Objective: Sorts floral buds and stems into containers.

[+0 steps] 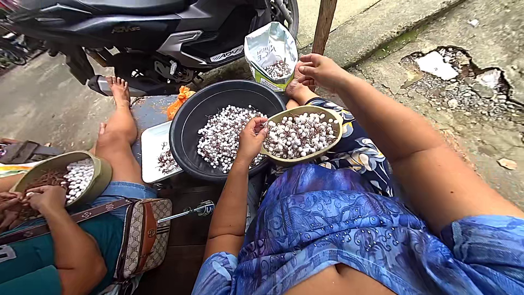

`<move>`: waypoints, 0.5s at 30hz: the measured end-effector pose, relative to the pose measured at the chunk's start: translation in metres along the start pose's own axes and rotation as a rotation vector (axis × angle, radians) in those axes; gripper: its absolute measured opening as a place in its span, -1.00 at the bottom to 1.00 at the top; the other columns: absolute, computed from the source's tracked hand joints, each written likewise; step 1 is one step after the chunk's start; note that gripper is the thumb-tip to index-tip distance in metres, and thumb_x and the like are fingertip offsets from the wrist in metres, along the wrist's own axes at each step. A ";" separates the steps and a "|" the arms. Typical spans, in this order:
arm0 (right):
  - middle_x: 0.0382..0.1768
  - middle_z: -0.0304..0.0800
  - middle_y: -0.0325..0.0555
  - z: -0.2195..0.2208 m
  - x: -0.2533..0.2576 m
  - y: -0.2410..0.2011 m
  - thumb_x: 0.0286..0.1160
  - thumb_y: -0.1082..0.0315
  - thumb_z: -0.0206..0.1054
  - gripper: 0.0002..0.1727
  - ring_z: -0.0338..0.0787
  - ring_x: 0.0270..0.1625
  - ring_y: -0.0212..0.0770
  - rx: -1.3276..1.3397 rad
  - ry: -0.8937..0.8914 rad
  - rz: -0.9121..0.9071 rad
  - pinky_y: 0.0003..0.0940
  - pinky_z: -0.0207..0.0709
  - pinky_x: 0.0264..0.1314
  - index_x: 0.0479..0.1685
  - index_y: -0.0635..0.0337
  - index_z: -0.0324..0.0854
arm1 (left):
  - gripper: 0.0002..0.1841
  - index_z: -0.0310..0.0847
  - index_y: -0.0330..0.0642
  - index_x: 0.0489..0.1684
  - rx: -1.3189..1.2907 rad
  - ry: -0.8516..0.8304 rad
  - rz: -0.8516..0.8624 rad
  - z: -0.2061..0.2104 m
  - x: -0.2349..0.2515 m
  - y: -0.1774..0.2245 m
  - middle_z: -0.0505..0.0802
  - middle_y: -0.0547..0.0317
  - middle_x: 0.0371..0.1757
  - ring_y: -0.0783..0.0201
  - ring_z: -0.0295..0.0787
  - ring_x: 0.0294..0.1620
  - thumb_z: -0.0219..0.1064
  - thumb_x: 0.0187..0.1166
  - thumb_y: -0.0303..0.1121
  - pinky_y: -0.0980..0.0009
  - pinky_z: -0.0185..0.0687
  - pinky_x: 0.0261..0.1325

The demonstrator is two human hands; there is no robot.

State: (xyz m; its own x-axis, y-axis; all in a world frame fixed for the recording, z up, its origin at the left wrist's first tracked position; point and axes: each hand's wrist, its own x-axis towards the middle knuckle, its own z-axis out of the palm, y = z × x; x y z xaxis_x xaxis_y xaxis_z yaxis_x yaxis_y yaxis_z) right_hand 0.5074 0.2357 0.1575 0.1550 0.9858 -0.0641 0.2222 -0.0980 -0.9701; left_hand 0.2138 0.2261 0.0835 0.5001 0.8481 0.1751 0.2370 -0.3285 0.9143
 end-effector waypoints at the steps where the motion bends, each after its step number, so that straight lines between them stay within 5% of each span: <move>1: 0.49 0.54 0.11 0.001 0.001 -0.005 0.81 0.30 0.13 -0.45 0.84 0.09 -0.20 0.035 0.027 -0.043 -0.30 0.75 0.13 0.74 0.20 0.21 | -0.66 0.56 -0.29 0.35 0.002 -0.006 0.012 -0.001 -0.003 0.002 0.80 -0.03 0.11 0.32 0.80 -0.22 0.29 0.62 -0.58 0.34 0.76 -0.05; 5: 0.27 0.71 0.14 0.032 -0.040 -0.006 0.71 0.36 0.26 -0.58 0.86 0.02 -0.17 -0.116 -0.239 -0.162 -0.21 0.77 0.13 0.46 0.33 0.48 | -0.61 0.49 -0.26 0.32 -0.099 0.019 0.015 0.004 -0.006 0.006 0.76 0.00 0.12 0.29 0.84 -0.23 0.40 0.54 -0.60 0.29 0.86 -0.05; 8: 0.15 0.79 0.11 0.059 -0.069 0.004 0.53 0.36 0.48 -0.50 0.85 -0.01 -0.08 -0.349 -0.453 -0.178 -0.05 0.71 0.16 0.44 0.29 0.53 | -0.62 0.47 -0.29 0.23 -0.165 0.021 0.041 0.012 -0.009 0.009 0.76 0.02 -0.01 0.26 0.83 -0.23 0.44 0.49 -0.61 0.25 0.87 -0.06; 12: -0.14 0.87 0.08 0.077 -0.079 0.022 0.53 0.50 0.43 -0.61 0.90 -0.16 -0.12 -0.340 -0.335 -0.143 -0.10 0.76 0.11 0.31 0.36 0.54 | -0.66 0.44 -0.28 0.16 -0.217 0.008 0.024 0.019 -0.013 0.011 0.77 0.03 -0.05 0.25 0.86 -0.22 0.45 0.51 -0.58 0.24 0.88 -0.01; 15: -0.18 0.85 0.04 0.075 -0.080 0.032 0.50 0.45 0.49 -0.55 0.88 -0.21 -0.17 -0.259 -0.323 -0.120 -0.16 0.77 0.05 0.33 0.34 0.48 | -0.69 0.46 -0.30 0.10 -0.216 -0.018 0.027 0.023 -0.018 0.008 0.78 0.05 -0.13 0.26 0.84 -0.27 0.45 0.49 -0.59 0.25 0.87 -0.05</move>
State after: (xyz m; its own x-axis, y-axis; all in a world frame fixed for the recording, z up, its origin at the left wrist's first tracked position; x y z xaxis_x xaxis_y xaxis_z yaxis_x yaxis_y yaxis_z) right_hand 0.4296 0.1644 0.1139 -0.1867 0.9803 -0.0647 0.4609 0.0292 -0.8870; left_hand 0.2262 0.1989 0.0797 0.5193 0.8319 0.1957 0.0406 -0.2527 0.9667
